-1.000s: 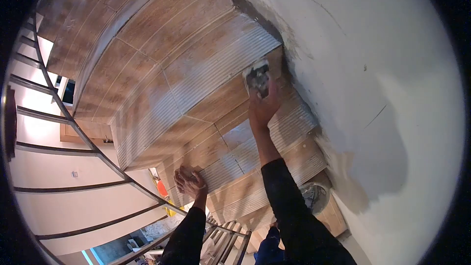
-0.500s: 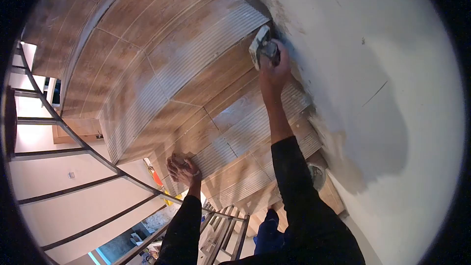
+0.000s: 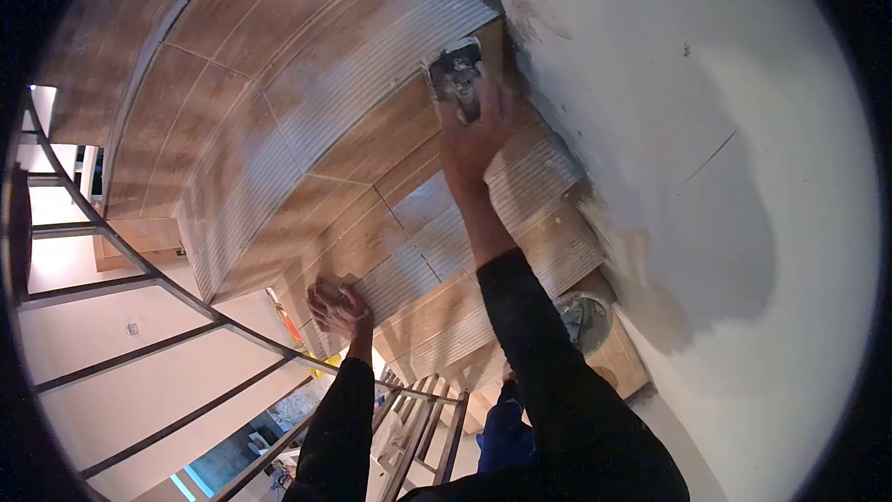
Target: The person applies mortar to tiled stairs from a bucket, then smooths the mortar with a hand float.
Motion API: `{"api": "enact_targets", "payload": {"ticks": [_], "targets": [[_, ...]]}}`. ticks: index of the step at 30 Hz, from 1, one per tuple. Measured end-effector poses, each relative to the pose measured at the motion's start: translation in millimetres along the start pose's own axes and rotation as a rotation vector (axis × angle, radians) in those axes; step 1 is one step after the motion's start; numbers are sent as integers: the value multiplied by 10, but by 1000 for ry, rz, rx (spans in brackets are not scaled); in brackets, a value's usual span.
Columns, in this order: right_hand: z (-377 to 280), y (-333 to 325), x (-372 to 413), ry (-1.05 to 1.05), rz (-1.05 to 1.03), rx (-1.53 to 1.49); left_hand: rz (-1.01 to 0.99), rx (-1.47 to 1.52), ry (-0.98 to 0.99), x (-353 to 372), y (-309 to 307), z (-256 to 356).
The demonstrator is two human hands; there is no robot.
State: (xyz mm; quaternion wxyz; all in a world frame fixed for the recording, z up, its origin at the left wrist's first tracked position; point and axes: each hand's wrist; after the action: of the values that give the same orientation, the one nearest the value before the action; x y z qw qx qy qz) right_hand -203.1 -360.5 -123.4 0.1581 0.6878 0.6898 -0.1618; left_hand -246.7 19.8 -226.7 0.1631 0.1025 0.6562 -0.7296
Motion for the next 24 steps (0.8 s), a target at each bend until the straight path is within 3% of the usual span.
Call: {"api": "enact_targets", "payload": {"ticks": [5,7,11,13,14,16,19,24], "targets": [[-16,-3,121,5,1,-49,0,22,-14,-21,-40,9],[170,-139,119,-8,-183,106,6,31,-19,-7,-46,3],[440,-356,155,-17,-216,234,48,-2,-7,7,52,-42],[297,-385,-41,178,-143,-82,36,17,-8,-23,-2,-3],[258,-355,-147,185,-146,-77,17,37,-13,-11,-33,19],[199,-221,-351,67,-97,-200,17,24,-13,-5,-8,4],[-98,-63,-317,158,-154,-160,20,14,-10,-19,-21,1],[-629,-99,542,-95,-397,-231,53,33,-17,-14,-35,55]]}}
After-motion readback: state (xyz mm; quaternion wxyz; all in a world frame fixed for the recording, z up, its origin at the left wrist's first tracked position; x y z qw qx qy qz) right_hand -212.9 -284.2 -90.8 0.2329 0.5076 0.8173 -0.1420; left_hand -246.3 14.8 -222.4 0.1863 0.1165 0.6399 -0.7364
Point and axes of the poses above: each hand's wrist, its own x-axis away from the middle knuckle, its own y-axis out of the palm, z = x × y, and after that the axes turned 7 degrees about z, right-handed
